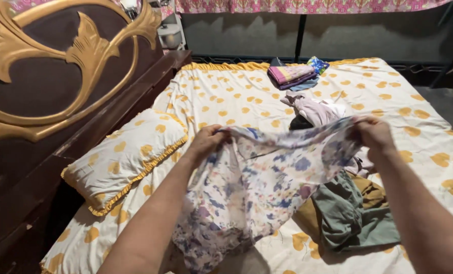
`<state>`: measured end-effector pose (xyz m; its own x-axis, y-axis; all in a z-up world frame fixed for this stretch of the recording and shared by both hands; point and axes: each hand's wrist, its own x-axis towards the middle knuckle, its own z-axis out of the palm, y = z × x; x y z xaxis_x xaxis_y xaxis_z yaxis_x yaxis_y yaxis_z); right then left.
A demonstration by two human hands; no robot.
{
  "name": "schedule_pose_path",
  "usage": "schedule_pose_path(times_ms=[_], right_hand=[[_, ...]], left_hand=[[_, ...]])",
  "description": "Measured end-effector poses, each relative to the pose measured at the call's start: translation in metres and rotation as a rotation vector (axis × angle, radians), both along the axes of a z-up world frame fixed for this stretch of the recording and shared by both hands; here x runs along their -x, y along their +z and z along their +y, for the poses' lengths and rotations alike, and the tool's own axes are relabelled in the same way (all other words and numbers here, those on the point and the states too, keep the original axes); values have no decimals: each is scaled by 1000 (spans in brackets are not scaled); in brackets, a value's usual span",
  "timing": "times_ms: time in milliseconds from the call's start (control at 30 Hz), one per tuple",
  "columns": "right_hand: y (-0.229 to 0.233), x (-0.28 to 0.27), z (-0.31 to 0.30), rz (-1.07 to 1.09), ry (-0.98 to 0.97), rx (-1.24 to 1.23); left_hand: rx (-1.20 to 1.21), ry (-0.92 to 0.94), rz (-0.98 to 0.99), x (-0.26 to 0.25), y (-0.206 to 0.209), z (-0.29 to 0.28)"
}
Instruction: Organize clothes inside a metal wardrobe and fold clothes on a bed.
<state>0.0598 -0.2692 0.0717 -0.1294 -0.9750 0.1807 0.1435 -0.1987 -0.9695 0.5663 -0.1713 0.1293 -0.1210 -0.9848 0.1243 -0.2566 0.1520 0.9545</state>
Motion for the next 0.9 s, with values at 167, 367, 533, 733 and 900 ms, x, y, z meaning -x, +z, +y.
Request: schedule_pose_path(times_ms=[167, 367, 533, 733, 900], right_hand=[[22, -68, 29, 149, 3, -95], [50, -142, 73, 1055, 20, 189], [68, -201, 116, 791, 166, 573], [26, -205, 95, 894, 189, 325], [25, -183, 89, 785, 166, 156]], left_hand=[[-118, -33, 58, 35, 24, 7], [-97, -202, 181, 55, 14, -15], [-138, -238, 169, 70, 5, -21], [-215, -227, 164, 80, -5, -23], [-177, -191, 84, 78, -18, -25]])
